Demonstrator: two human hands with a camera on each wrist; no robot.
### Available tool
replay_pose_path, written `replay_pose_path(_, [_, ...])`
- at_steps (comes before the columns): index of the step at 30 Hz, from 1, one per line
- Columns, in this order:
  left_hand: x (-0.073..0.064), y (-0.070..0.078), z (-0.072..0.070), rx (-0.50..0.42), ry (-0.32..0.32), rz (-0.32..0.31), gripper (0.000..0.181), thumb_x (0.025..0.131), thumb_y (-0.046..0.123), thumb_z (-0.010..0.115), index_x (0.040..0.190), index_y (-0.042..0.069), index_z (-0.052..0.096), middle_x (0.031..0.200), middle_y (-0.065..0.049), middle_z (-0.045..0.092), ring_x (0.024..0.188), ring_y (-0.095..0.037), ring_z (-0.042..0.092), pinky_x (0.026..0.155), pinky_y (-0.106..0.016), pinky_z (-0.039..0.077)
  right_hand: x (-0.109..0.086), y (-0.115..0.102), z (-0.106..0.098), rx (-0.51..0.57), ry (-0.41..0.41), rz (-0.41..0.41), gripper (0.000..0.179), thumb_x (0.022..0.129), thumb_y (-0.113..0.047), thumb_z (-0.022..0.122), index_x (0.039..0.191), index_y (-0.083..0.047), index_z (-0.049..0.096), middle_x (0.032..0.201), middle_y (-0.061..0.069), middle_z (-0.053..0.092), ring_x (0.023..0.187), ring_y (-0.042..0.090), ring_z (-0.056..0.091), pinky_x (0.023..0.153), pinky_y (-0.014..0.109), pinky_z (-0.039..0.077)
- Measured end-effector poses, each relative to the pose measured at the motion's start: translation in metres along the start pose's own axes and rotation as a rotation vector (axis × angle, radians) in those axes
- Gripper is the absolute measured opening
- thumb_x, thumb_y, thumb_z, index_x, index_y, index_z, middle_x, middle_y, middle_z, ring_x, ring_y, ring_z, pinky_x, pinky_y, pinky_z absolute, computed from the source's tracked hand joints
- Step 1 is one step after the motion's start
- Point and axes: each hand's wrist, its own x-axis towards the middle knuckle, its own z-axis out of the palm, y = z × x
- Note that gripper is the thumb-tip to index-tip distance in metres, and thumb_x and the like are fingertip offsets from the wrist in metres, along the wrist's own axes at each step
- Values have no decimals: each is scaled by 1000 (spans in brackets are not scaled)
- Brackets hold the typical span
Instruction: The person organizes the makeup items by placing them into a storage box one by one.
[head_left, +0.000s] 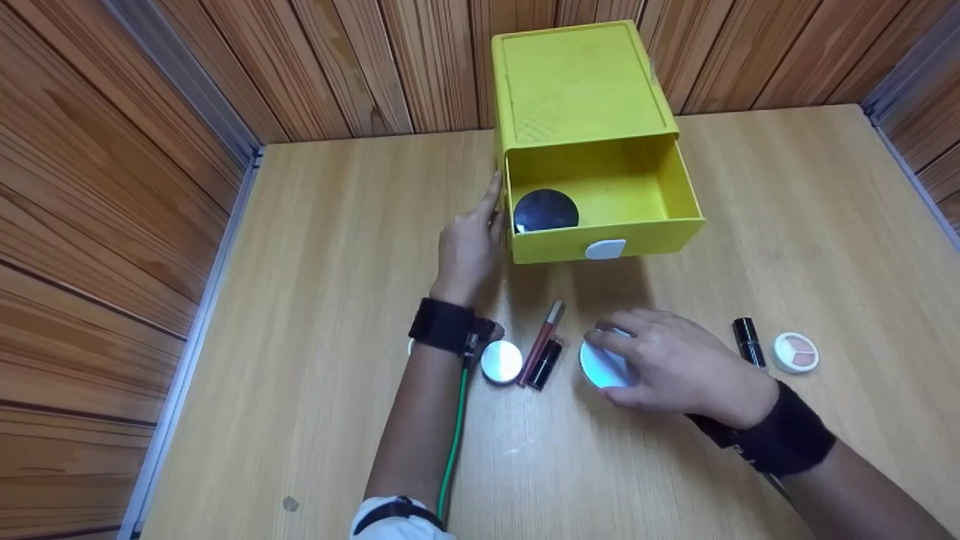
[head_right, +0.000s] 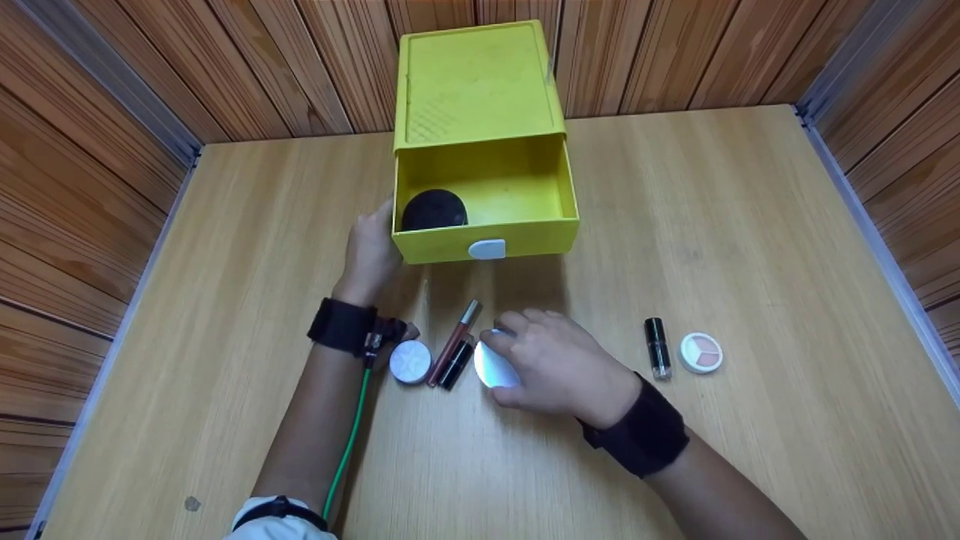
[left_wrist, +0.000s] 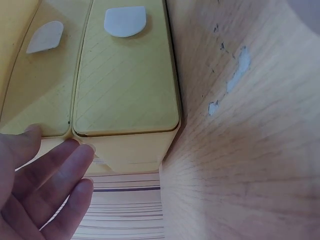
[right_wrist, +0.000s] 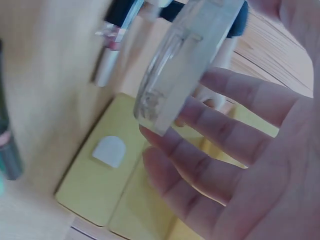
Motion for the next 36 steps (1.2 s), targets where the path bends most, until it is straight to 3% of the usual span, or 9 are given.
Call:
replay_pose_path(11, [-1, -3, 0, 26, 2, -14, 57, 99, 26, 59, 151, 29, 35, 60, 1, 52, 52, -16, 46, 51, -28, 39, 10, -4, -31, 15, -24, 3, 56, 76, -45, 75, 120, -10, 67, 115, 9, 64, 103, 25, 59, 85, 43, 52])
replay_pose_path(18, [-3, -3, 0, -15, -19, -48, 59, 100, 25, 58, 151, 34, 31, 66, -2, 59, 56, -15, 49, 55, -27, 42, 15, -2, -47, 23, 13, -9, 56, 77, -44, 76, 121, -9, 67, 115, 9, 63, 102, 25, 59, 83, 42, 53])
replay_pose_path(26, [-3, -1, -1, -21, -26, -52, 60, 99, 24, 58, 152, 35, 31, 59, -1, 48, 51, -18, 41, 48, -28, 34, 18, 2, -64, 10, 44, 1, 57, 81, -45, 72, 123, -7, 66, 119, 13, 63, 113, 34, 57, 92, 52, 47])
replay_pose_path(32, [-2, 2, -1, -39, -38, -65, 59, 100, 26, 57, 151, 36, 30, 62, 2, 52, 53, -16, 44, 50, -26, 37, 19, 6, -76, 18, 73, 12, 57, 80, -43, 73, 124, -8, 66, 119, 13, 62, 104, 28, 60, 76, 45, 55])
replay_pose_path(36, [-2, 2, -1, -42, -30, -59, 58, 100, 26, 57, 151, 36, 31, 65, 2, 56, 54, -15, 47, 51, -27, 39, 23, 7, -86, -1, 80, 10, 58, 78, -43, 74, 124, -8, 66, 118, 13, 62, 102, 28, 60, 72, 44, 56])
